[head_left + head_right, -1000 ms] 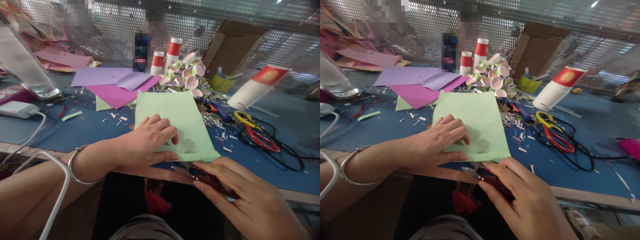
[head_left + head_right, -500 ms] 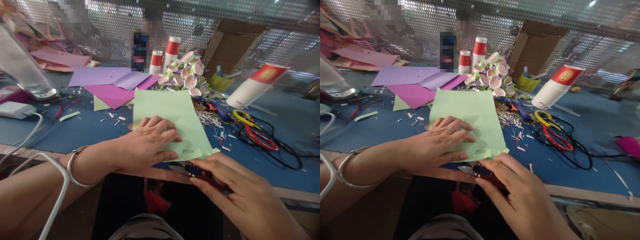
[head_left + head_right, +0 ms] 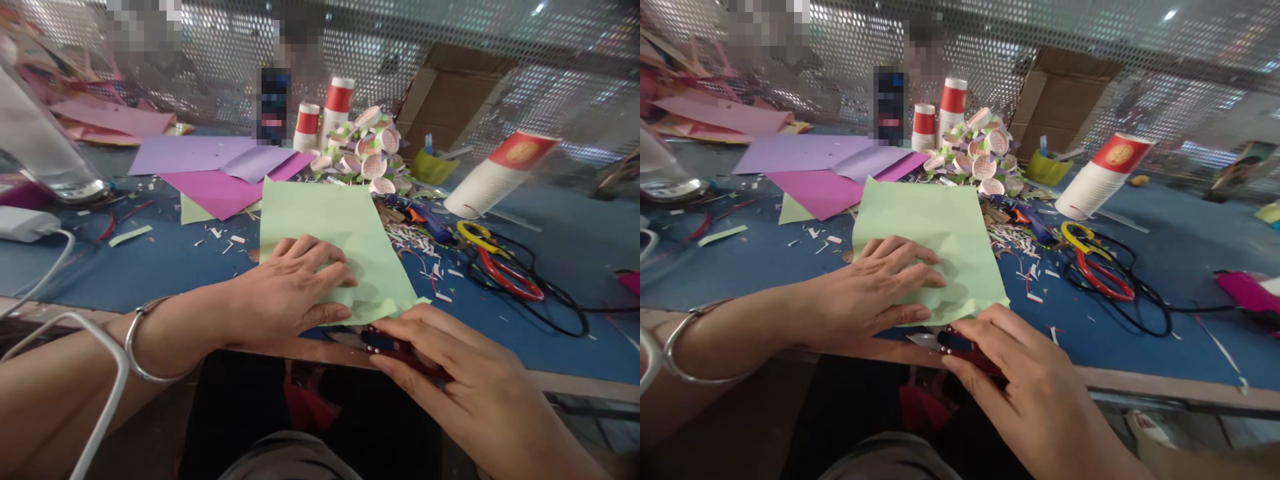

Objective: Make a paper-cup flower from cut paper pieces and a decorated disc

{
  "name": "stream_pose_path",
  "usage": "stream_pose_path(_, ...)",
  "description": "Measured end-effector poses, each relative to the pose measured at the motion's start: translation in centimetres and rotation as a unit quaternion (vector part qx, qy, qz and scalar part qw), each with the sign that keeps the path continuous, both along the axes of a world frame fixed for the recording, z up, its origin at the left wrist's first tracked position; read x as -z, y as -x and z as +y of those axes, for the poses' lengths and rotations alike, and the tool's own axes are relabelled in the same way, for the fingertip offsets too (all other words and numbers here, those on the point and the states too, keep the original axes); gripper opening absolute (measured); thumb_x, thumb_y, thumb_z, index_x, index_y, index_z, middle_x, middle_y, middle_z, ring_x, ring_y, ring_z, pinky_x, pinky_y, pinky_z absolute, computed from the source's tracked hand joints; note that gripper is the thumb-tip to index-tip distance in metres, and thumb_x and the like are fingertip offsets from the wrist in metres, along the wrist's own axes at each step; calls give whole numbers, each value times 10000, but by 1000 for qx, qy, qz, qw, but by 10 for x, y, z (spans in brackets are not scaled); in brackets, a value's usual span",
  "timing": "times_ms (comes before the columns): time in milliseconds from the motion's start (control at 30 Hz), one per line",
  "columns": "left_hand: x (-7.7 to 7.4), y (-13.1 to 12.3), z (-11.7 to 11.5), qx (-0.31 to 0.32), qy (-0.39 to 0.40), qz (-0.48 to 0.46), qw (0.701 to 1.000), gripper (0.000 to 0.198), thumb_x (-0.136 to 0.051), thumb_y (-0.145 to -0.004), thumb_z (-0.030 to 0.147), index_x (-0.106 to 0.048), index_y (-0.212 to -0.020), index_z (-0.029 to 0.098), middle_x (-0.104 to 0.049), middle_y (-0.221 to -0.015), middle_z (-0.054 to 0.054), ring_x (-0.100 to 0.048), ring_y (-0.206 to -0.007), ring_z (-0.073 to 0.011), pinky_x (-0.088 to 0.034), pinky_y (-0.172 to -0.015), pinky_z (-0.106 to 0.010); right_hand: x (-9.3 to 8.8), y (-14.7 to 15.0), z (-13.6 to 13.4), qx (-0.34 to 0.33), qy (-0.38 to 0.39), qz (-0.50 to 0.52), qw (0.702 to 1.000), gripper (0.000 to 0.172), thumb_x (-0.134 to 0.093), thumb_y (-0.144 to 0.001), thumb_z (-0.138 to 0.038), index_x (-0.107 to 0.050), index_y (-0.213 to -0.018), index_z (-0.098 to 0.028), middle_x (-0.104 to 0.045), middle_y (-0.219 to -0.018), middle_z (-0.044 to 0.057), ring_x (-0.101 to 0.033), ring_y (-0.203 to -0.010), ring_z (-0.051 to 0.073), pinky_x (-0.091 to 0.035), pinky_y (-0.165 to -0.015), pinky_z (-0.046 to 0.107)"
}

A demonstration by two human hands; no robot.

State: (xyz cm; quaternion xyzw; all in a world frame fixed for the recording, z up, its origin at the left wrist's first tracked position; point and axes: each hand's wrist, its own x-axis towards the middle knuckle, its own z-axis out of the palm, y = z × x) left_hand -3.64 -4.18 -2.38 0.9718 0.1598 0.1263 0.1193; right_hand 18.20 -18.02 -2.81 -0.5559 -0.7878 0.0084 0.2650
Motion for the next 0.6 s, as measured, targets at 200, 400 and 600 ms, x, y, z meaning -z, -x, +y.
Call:
stream_pose_path(200, -2, -1, -1, -9, 1, 13, 1000, 421, -494, -1000, 529, -562, -1310, 252, -523, -1387, -121, -470, -1204, -320, -354, -979, -469, 1, -3, -3, 21, -29, -20, 999, 206, -614, -972, -407, -721, -1083, -271, -756, -949, 16, -749, -818, 142, -589, -688, 214)
stream_pose_path(400, -2, -2, 0, -1, 6, 13, 1000, 405, -493, -1005, 506, -559, -1306, 244, -520, -1384, -114, -465, -1209, -317, -349, -1014, -483, 2, -2, -4, 28, -24, -14, 999, 195, -609, -976, -403, -714, -1073, -270, -760, -963, 17, -749, -845, 150, -594, -729, 222)
stream_pose_path(600, 0, -1, 0, -4, 1, 4, 1000, 426, -510, -994, 528, -565, -1299, 236, -534, -1365, -124, -470, -1221, -324, -351, -1019, -483, 2, 2, -1, 25, -29, -17, 999, 196, -585, -991, -407, -709, -1037, -263, -758, -933, 20, -751, -840, 152, -592, -719, 222)
